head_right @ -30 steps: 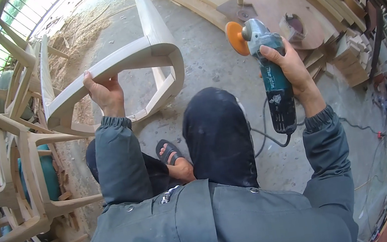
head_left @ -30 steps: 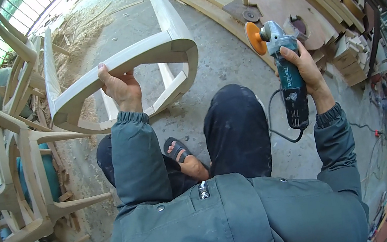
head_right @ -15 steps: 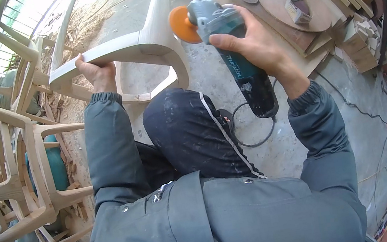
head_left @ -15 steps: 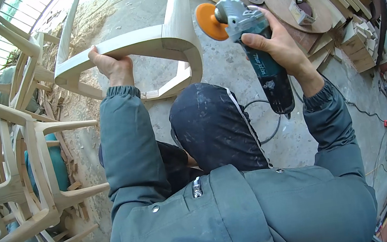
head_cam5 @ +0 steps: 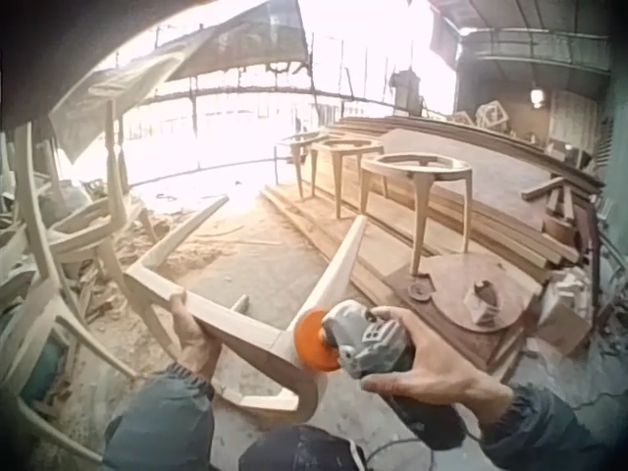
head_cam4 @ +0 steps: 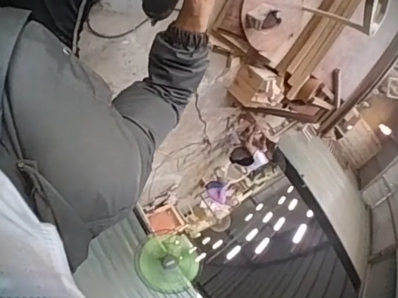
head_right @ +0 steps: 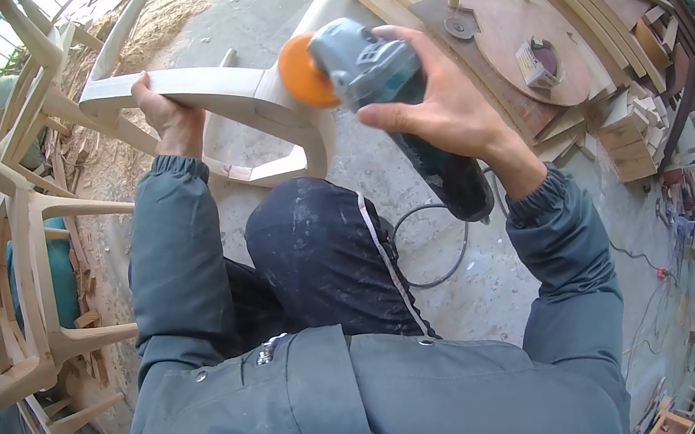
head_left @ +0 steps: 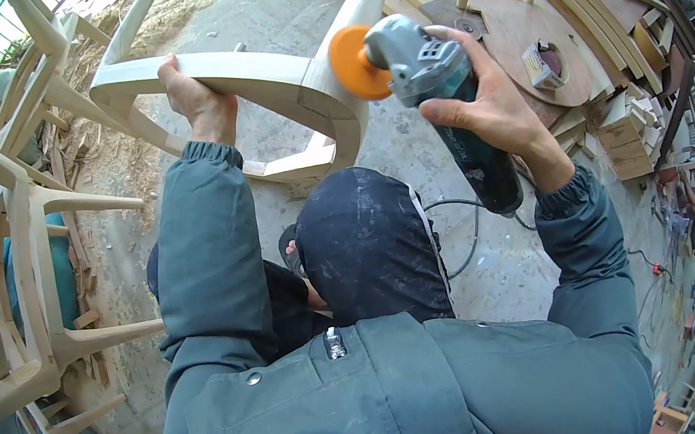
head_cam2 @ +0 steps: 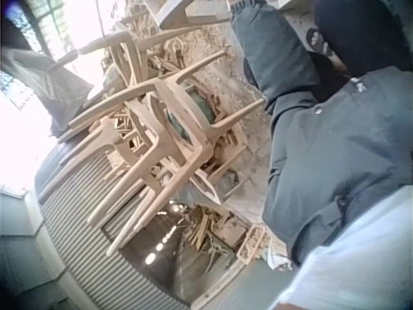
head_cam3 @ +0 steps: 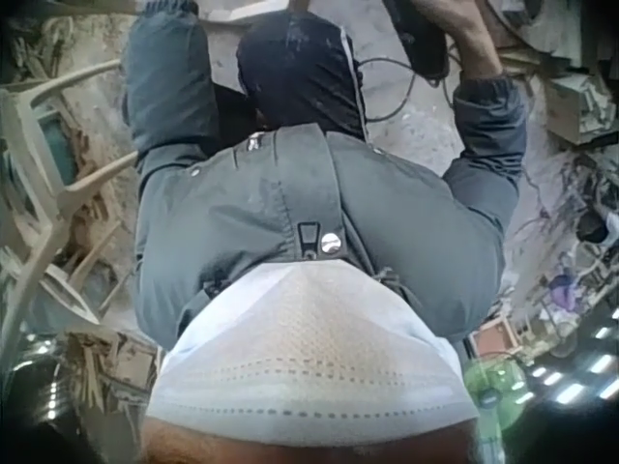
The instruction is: The person sands wooden chair frames, holding and turning the pieces by hand while smoothing the surfaces with a handheld power sander.
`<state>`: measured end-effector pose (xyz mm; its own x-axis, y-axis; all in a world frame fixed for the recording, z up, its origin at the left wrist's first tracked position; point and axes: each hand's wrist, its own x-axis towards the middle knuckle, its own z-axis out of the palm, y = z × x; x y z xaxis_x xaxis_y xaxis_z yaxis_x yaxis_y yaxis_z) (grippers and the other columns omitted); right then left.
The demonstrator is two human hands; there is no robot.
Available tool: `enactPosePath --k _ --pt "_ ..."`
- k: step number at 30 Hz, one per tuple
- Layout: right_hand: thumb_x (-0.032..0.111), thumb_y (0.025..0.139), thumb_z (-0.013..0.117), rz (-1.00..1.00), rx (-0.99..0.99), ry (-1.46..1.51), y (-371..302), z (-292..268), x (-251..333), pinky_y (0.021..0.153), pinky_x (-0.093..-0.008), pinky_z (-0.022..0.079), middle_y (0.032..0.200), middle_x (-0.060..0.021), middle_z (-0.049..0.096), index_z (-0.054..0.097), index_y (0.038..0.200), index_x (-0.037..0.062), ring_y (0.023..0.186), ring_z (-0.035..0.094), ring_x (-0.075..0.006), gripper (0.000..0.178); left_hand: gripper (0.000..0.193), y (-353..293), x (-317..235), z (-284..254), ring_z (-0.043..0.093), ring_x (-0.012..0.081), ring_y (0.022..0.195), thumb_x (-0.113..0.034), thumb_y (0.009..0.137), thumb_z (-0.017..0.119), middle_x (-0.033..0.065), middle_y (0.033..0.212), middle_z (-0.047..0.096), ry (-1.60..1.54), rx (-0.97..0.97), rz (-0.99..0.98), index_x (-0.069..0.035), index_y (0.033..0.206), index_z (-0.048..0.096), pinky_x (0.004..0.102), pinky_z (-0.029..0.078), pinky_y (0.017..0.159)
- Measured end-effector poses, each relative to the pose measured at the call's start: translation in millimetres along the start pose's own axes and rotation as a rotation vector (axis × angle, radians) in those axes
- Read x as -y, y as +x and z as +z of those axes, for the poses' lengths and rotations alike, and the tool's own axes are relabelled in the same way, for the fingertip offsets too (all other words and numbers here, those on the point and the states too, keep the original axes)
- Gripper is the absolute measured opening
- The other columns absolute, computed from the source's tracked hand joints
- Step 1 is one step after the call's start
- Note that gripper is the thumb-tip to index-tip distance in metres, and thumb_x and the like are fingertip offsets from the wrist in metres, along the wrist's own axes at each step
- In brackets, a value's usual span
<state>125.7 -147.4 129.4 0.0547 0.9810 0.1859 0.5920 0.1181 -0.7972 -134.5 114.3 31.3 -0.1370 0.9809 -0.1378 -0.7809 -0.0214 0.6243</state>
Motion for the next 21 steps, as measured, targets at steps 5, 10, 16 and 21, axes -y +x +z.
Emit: enactPosePath --k 5,10,16,21 --pt "0.043 0.079 0.088 -0.081 0.150 -0.110 13 10 20 0.110 -0.0430 0.047 0.137 -0.0233 0.055 0.038 0.153 0.0057 0.127 0.058 -0.0373 0.096 0.061 3 -4 -8 0.058 0.0285 0.115 -0.042 0.094 0.057 0.0149 0.117 0.052 -0.001 0.045 -0.008 0.002 0.134 0.042 0.0462 0.050 0.097" --pt "0.046 0.078 0.089 0.055 0.088 -0.141 19 -8 19 0.106 -0.0403 0.050 0.129 -0.0195 0.059 0.040 0.150 0.0012 0.121 0.061 -0.0335 0.098 0.060 -11 -4 -6 0.060 0.0293 0.110 -0.041 0.094 0.058 0.0149 0.114 0.051 0.018 0.063 -0.018 0.002 0.132 0.042 0.0464 0.054 0.093" --pt "0.055 0.080 0.084 0.151 -0.018 -0.186 23 -18 19 0.101 -0.0392 0.053 0.127 -0.0224 0.060 0.040 0.149 -0.0040 0.121 0.061 -0.0319 0.101 0.058 -12 -2 -6 0.061 0.0311 0.109 -0.038 0.093 0.059 0.0149 0.112 0.051 0.018 0.030 0.053 0.003 0.131 0.042 0.0514 0.058 0.092" --pt "0.063 0.078 0.083 -0.002 0.202 -0.204 49 2 44 0.102 -0.0412 0.052 0.130 -0.0202 0.059 0.044 0.150 0.0060 0.117 0.063 -0.0347 0.100 0.058 -18 -4 -4 0.061 0.0313 0.110 -0.037 0.094 0.058 0.0143 0.111 0.051 0.031 0.034 0.028 0.003 0.132 0.042 0.0526 0.058 0.094"
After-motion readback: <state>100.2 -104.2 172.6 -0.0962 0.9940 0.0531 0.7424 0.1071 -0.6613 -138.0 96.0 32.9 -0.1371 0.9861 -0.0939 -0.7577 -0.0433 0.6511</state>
